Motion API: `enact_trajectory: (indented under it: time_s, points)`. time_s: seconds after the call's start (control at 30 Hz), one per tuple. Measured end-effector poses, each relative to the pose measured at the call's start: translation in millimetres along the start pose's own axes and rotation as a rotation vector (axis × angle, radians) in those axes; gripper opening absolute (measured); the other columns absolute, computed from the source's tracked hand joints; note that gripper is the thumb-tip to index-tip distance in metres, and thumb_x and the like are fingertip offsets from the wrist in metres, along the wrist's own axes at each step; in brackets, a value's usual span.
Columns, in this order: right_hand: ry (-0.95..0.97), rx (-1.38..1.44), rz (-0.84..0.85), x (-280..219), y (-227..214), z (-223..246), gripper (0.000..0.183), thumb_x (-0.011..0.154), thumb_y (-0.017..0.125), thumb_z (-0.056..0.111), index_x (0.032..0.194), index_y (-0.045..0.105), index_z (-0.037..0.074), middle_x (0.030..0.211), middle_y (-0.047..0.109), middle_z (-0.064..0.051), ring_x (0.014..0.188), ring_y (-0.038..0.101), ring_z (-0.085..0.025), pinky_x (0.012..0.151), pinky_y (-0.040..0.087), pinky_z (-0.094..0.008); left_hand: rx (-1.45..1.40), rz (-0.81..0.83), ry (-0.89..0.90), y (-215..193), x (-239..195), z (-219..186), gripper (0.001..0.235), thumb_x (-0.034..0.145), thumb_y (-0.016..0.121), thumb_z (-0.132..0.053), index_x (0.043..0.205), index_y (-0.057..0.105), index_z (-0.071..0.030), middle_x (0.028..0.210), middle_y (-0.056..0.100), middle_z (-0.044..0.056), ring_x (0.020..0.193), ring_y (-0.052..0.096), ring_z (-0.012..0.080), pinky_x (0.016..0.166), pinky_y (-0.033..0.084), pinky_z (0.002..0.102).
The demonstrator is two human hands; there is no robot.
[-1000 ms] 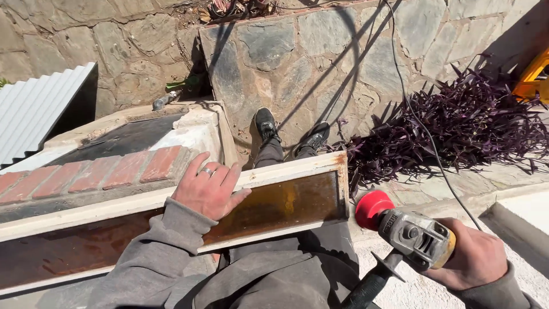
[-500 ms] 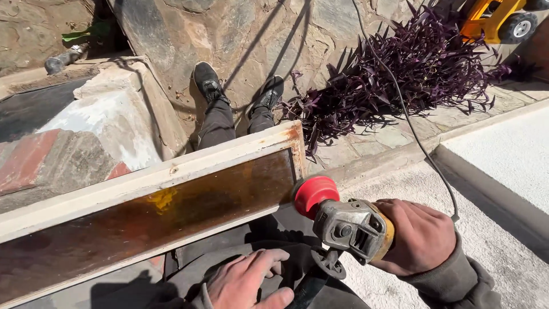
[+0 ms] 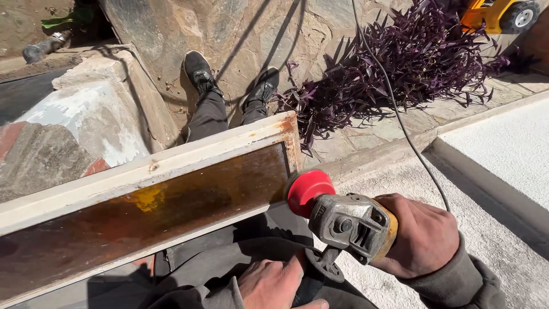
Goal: Using an angle grinder with a sanding disc to clean and smooth the metal frame of a window.
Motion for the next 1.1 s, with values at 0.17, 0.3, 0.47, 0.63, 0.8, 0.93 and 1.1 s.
enact_trajectory:
  time_s: [0.17, 0.3, 0.47, 0.63, 0.8, 0.93, 1.1]
  points:
    - [0.07, 0.032, 0.001, 5.0, -4.2, -3.1, 0.076, 0.056, 0.084, 0.058, 0.109, 0.062, 0.008, 0.075, 0.073, -0.009, 0.065, 0.073, -0.029, 0.06, 0.057, -0.04, -0.159, 0.23, -0.233, -5.9, 8.2, -8.5, 0.101, 0.094, 0.058, -0.06, 0.163, 0.021, 0.003, 0.108, 0.067, 0.037, 0.112, 0.068, 0.0498, 0.109, 0.047, 0.055]
    - [0.082, 0.032, 0.024, 6.7, -6.6, -3.2, 0.076, 0.055, 0.086, 0.058, 0.106, 0.062, 0.007, 0.074, 0.073, -0.008, 0.064, 0.073, -0.028, 0.058, 0.056, -0.04, -0.158, 0.152, -0.174, -6.3, 9.8, -9.3, 0.101, 0.095, 0.06, -0.06, 0.157, 0.022, 0.01, 0.106, 0.065, 0.038, 0.108, 0.067, 0.0522, 0.107, 0.045, 0.058]
    - [0.089, 0.053, 0.081, 13.8, -13.5, -5.6, 0.082, 0.054, 0.09, 0.062, 0.111, 0.063, 0.009, 0.072, 0.073, -0.008, 0.063, 0.073, -0.029, 0.056, 0.056, -0.04, -0.104, 0.152, -0.138, 17.5, 2.4, 7.9, 0.08, 0.101, 0.059, -0.052, 0.144, 0.037, 0.012, 0.11, 0.063, 0.04, 0.112, 0.065, 0.0542, 0.103, 0.046, 0.06]
    - [0.068, 0.052, 0.016, 14.3, -18.1, -8.5, 0.078, 0.052, 0.086, 0.06, 0.104, 0.062, 0.007, 0.075, 0.073, -0.009, 0.064, 0.074, -0.029, 0.058, 0.057, -0.039, -0.076, 0.16, -0.181, 12.0, 7.6, 4.4, 0.06, 0.097, 0.058, -0.043, 0.124, 0.049, 0.009, 0.102, 0.065, 0.037, 0.104, 0.067, 0.0525, 0.096, 0.05, 0.06]
    - [0.09, -0.021, 0.061, 16.8, -21.8, -4.4, 0.083, 0.053, 0.088, 0.064, 0.109, 0.063, 0.008, 0.074, 0.072, -0.01, 0.064, 0.073, -0.031, 0.06, 0.057, -0.042, -0.056, 0.178, -0.143, 20.5, 7.8, 7.8, 0.04, 0.094, 0.056, -0.027, 0.11, 0.052, 0.01, 0.096, 0.065, 0.035, 0.098, 0.069, 0.0502, 0.089, 0.053, 0.06]
    - [0.17, -0.012, 0.233, 12.7, -17.7, -9.2, 0.084, 0.052, 0.088, 0.068, 0.11, 0.064, 0.011, 0.077, 0.074, -0.006, 0.069, 0.075, -0.027, 0.064, 0.058, -0.04, -0.002, 0.148, -0.082, 41.8, 4.6, 23.9, 0.036, 0.095, 0.054, -0.024, 0.11, 0.054, 0.009, 0.094, 0.066, 0.034, 0.096, 0.07, 0.0479, 0.088, 0.054, 0.059]
    - [0.104, -0.048, 0.098, 17.2, -26.0, 5.1, 0.082, 0.056, 0.087, 0.064, 0.112, 0.063, 0.008, 0.075, 0.073, -0.01, 0.067, 0.074, -0.031, 0.063, 0.057, -0.042, 0.112, 0.207, 0.024, 69.9, -4.8, 46.2, 0.043, 0.104, 0.052, -0.025, 0.125, 0.05, 0.013, 0.09, 0.065, 0.035, 0.091, 0.071, 0.0469, 0.094, 0.053, 0.059]
Point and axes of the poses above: each hand's wrist, its own x-axis towards the middle knuckle, its own y-axis out of the palm, z = x × y, the point moved 1 cm from there along x, towards the middle knuckle
